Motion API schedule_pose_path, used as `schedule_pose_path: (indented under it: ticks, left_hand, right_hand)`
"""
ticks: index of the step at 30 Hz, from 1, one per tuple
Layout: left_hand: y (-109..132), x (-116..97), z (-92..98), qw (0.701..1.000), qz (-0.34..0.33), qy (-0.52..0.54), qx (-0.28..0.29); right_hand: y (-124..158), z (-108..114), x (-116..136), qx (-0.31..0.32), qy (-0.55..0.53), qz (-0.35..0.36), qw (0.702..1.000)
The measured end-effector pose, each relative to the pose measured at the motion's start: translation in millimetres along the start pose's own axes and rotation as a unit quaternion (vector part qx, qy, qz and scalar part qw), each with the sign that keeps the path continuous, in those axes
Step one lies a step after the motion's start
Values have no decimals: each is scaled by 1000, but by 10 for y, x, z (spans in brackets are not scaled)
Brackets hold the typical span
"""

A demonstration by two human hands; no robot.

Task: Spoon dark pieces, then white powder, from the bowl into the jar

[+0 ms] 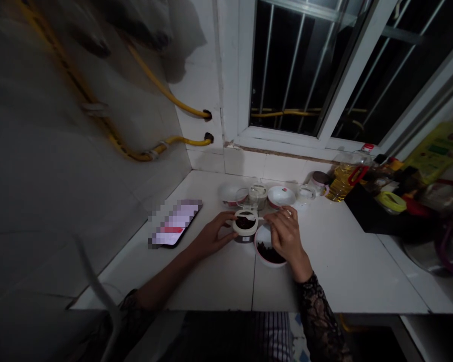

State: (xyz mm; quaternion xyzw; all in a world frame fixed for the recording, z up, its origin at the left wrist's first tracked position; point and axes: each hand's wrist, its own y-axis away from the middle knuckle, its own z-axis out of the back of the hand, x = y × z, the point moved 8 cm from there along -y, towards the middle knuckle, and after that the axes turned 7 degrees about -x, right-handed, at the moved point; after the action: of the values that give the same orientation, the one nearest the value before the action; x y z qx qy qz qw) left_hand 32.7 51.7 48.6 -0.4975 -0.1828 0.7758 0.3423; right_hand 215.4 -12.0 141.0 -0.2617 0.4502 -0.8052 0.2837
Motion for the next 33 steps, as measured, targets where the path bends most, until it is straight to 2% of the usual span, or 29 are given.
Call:
schedule_pose_path:
  ticks: [2, 4, 5, 7, 10, 14, 16, 21, 26, 33]
  left_hand:
    - [1, -3, 0, 1000, -3, 3, 0]
    - [2, 2, 1, 1000, -1, 3, -1]
    - [3, 6, 0, 1000, 1, 2, -2]
    - [4, 10, -3, 1000, 2, -1, -1]
    - [6, 11, -5, 1000, 0, -3, -2]
    - [10, 24, -9, 1000, 4, 3, -3]
    - [10, 31, -12, 1000, 7, 5, -3]
    - [5, 14, -9, 1000, 7, 3, -1]
    - [3, 20, -1, 1000, 3, 4, -5]
    - [10, 43, -16, 1000, -6, -2, -6]
  right_hand:
    - [20, 149, -98, -50, 9, -18, 999]
    - [63, 264, -289, -73, 16, -71, 995]
    - [89, 271, -393, -55, 21, -99, 993]
    - [147, 192, -564, 30, 28, -141, 989]
    - [228, 40, -662, 139, 31, -162, 977]
    - [280, -129, -586, 196, -9, -171, 965]
    - [305, -190, -558, 208, -42, -199, 957]
    - [362, -217, -651, 203, -112, -315, 920]
    - [444, -148, -862, 150, -173, -441, 868]
    - [507, -114, -985, 102, -217, -502, 831]
